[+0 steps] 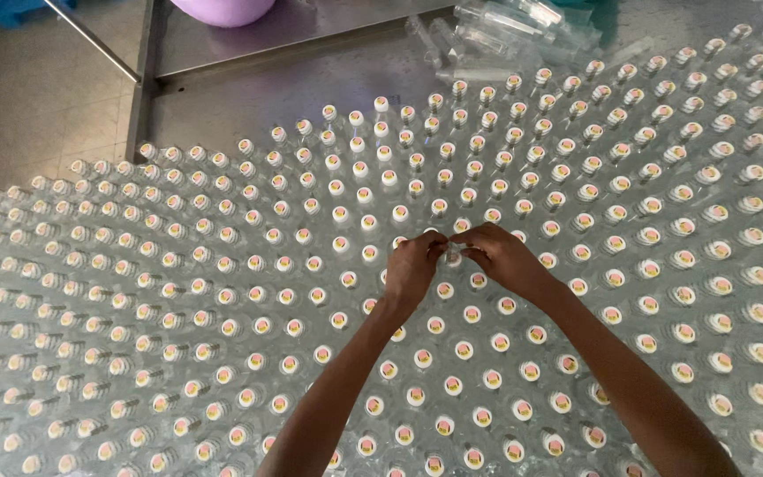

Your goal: The person repeatedly picks up small plastic bottles from a metal table and screws white caps onto them by hand. The bottles are arranged in rows on the table, and the person works methodically across the surface.

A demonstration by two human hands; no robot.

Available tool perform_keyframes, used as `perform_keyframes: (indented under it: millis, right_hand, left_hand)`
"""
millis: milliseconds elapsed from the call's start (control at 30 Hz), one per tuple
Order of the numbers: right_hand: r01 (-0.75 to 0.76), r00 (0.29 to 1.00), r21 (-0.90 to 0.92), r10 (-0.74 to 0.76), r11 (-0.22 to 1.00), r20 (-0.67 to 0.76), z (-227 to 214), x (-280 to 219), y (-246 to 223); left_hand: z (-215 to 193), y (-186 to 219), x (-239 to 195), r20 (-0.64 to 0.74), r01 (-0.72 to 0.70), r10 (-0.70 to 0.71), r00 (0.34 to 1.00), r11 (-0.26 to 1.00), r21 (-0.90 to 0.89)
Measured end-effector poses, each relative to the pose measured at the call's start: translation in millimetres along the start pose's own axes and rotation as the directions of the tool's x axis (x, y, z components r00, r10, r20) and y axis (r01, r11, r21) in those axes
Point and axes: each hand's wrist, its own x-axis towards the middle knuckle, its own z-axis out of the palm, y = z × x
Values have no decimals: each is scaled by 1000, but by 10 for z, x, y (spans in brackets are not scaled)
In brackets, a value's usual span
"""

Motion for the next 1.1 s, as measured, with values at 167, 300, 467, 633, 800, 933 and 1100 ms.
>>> perform_keyframes:
  millis: [167,300,467,633,800,933,1100]
  right_hand:
    - [-46,999,37,45,998,5,-35,38,-58]
    - [-61,997,32,60,998,41,-78,43,-37]
    - [10,994,-14,-8,1000,111,-110,1,-60]
    - [154,976,-183,-121,971,182,-73,-14,88]
    - [111,986,-188,-85,976,142,-87,-43,-20]
    - [50,981,-227,-5,973,194,1,11,-100]
    - [10,986,-305,42,952,162,175,24,-35]
  left_hand:
    - [7,11,-21,-31,19,-20,999,999,-38]
    - [-26,31,-22,13,23,-22,1000,998,-52]
    - [122,-178,70,90,-10,8,996,1000,23]
    - [-19,-142,96,226,-40,24,974,997,66]
    - [-129,187,-60,254,-59,-4,967,969,242]
    - [-115,270,-107,207,22,-60,976,983,180]
    - [-61,202,-163,177,-19,-30,984,963,269]
